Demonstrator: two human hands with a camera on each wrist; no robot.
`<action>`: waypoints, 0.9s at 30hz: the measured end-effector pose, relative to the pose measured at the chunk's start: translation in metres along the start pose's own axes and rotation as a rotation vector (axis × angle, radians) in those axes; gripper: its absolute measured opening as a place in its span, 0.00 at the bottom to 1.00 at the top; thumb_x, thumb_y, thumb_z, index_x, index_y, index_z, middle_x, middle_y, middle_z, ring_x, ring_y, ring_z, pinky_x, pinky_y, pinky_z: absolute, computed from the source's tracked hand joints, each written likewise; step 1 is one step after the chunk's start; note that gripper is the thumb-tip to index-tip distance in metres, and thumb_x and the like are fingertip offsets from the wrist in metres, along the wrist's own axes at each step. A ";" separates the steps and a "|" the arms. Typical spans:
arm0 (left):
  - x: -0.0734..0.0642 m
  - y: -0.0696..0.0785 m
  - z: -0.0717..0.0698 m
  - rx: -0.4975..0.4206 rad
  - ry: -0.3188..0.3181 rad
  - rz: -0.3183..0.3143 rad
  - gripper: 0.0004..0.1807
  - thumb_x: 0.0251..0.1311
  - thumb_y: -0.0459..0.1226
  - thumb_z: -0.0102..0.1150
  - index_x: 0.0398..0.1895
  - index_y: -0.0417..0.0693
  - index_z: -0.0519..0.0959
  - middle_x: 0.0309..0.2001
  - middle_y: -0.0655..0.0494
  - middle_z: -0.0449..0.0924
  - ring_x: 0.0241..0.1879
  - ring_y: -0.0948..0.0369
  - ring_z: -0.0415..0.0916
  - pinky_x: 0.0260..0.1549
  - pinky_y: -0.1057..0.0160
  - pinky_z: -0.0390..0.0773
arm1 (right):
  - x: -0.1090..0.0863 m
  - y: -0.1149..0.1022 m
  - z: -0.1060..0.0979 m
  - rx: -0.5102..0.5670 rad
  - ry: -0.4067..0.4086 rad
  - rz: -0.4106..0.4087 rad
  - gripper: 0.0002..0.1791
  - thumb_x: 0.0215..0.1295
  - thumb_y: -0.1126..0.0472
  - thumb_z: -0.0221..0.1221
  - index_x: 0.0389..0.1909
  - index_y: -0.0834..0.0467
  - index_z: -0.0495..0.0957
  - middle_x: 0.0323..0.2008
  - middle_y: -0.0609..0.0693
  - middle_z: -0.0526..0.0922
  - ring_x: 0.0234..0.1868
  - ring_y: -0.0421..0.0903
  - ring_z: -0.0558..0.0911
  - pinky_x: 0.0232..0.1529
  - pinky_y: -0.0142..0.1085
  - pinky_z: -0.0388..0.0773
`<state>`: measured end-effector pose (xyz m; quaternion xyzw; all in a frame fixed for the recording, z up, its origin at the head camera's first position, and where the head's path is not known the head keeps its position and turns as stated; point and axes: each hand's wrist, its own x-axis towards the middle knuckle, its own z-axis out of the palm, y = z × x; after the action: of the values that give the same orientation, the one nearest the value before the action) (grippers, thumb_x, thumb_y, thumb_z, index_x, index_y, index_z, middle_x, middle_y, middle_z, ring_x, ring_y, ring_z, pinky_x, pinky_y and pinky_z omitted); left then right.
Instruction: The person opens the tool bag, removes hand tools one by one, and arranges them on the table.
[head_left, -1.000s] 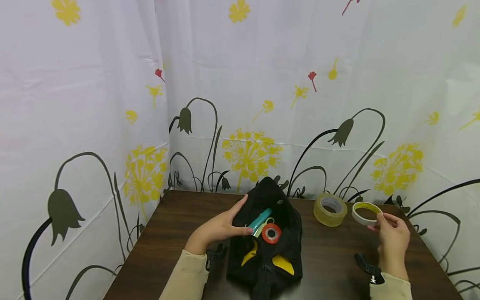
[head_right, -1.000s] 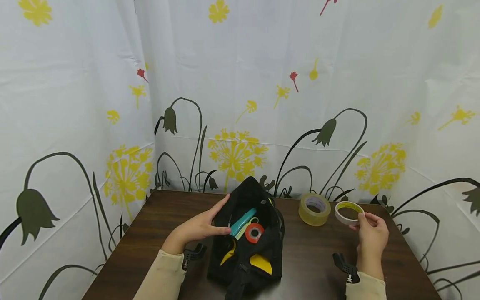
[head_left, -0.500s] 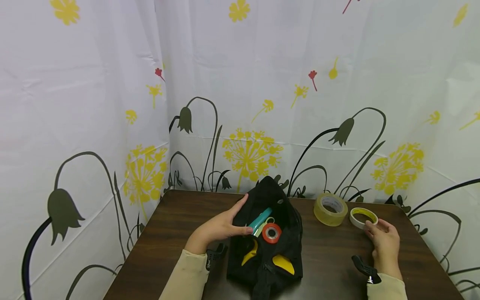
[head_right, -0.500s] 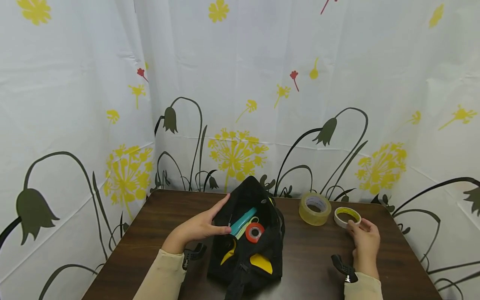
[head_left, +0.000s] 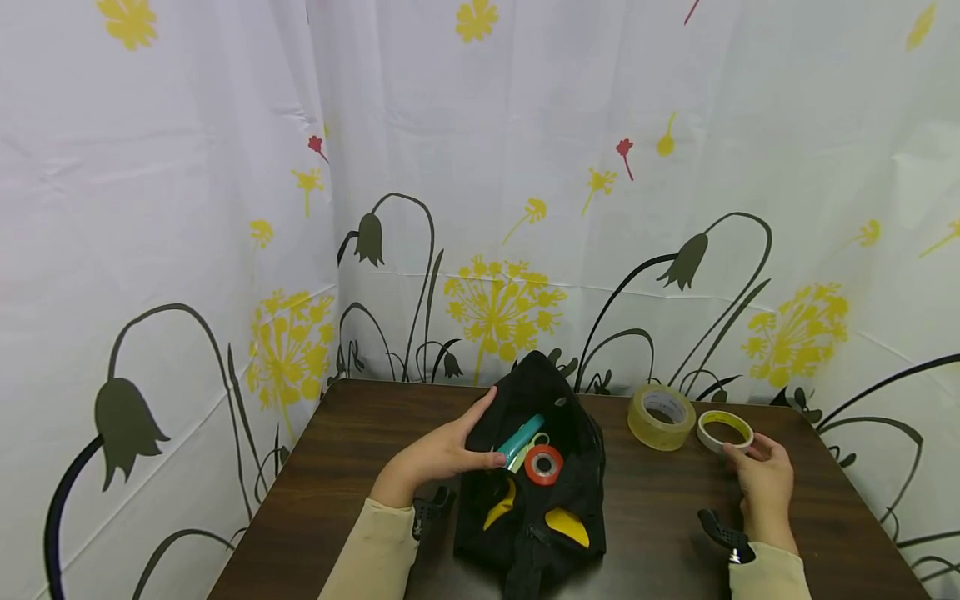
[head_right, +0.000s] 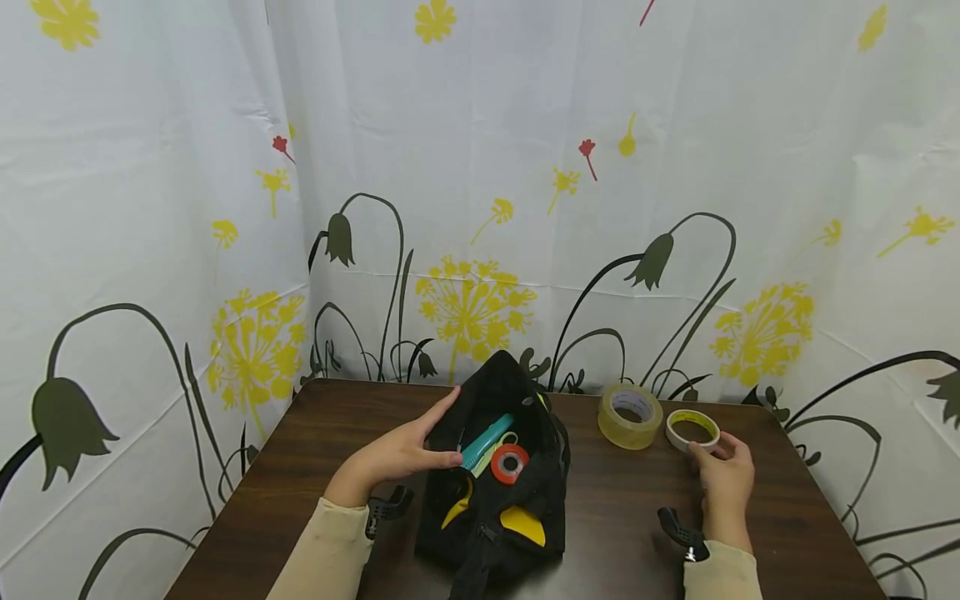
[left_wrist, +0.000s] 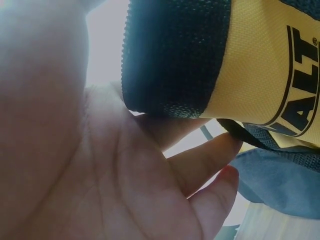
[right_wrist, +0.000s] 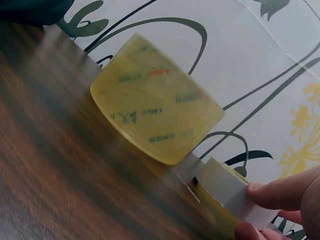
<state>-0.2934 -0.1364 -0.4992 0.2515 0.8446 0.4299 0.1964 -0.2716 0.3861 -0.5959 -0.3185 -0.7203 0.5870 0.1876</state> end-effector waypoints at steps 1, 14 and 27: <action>0.000 0.000 0.000 0.001 0.001 -0.001 0.64 0.64 0.68 0.69 0.91 0.75 0.37 0.91 0.57 0.41 0.86 0.43 0.56 0.80 0.34 0.64 | 0.000 0.000 0.000 -0.041 -0.004 -0.011 0.40 0.71 0.66 0.71 0.80 0.67 0.65 0.58 0.60 0.76 0.28 0.28 0.76 0.30 0.23 0.79; -0.001 0.000 -0.001 -0.004 -0.001 -0.008 0.63 0.64 0.69 0.69 0.91 0.77 0.37 0.91 0.57 0.42 0.86 0.43 0.56 0.79 0.33 0.64 | 0.002 0.002 -0.001 -0.136 -0.048 -0.066 0.39 0.73 0.65 0.69 0.78 0.73 0.64 0.48 0.62 0.78 0.22 0.34 0.81 0.25 0.26 0.78; 0.000 -0.001 0.000 -0.009 0.001 -0.004 0.63 0.64 0.68 0.70 0.91 0.78 0.37 0.91 0.57 0.41 0.86 0.44 0.55 0.80 0.34 0.63 | -0.003 -0.020 -0.007 -0.051 -0.048 -0.008 0.34 0.79 0.56 0.64 0.76 0.68 0.65 0.46 0.50 0.77 0.27 0.35 0.80 0.29 0.30 0.82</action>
<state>-0.2940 -0.1370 -0.5003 0.2486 0.8432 0.4336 0.1982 -0.2698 0.3867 -0.5743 -0.3063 -0.7404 0.5752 0.1644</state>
